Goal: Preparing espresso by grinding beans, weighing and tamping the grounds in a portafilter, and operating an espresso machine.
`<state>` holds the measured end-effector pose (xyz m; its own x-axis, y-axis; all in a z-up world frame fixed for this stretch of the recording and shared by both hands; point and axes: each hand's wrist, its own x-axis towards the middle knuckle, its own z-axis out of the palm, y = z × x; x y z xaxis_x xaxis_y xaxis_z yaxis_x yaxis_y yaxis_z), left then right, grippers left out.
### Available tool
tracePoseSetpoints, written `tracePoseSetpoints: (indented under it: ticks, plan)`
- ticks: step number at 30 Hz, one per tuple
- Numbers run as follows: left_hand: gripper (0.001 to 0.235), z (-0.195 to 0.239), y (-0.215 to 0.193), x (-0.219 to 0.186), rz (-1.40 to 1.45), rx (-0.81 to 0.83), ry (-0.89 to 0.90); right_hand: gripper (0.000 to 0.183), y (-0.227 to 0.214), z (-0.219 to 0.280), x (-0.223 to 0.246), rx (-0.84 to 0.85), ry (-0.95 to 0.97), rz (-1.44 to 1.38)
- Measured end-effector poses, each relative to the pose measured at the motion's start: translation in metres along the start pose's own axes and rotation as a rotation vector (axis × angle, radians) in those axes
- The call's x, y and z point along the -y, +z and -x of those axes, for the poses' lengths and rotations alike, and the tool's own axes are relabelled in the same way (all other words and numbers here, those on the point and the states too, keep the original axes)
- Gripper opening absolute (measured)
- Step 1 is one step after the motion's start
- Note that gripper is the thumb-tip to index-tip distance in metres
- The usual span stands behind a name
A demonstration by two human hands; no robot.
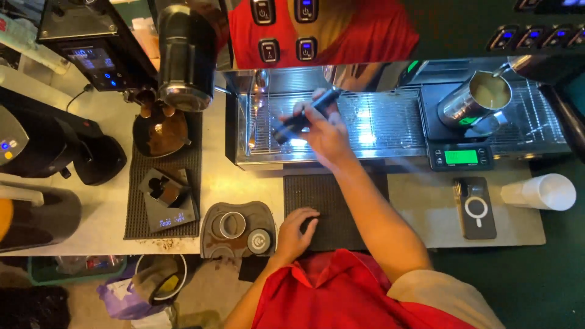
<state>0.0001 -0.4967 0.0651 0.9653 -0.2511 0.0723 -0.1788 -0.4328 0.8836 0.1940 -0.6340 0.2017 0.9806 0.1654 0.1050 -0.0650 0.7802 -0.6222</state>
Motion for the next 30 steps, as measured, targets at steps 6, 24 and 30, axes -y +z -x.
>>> tracePoseSetpoints:
  ticks: [6,24,30]
  plan:
    - [0.013,0.056,-0.024,-0.008,-0.011,-0.316,-0.053,0.026,-0.050,0.085,-0.010,-0.090,0.229,0.052]
    - [0.122,0.273,-0.223,0.149,1.045,-1.227,-1.052,0.031,0.127,0.186,-0.282,0.680,0.954,1.194]
    - [0.113,0.280,-0.304,0.208,1.483,-1.125,-0.913,0.057,0.132,0.235,-0.375,0.961,0.319,1.923]
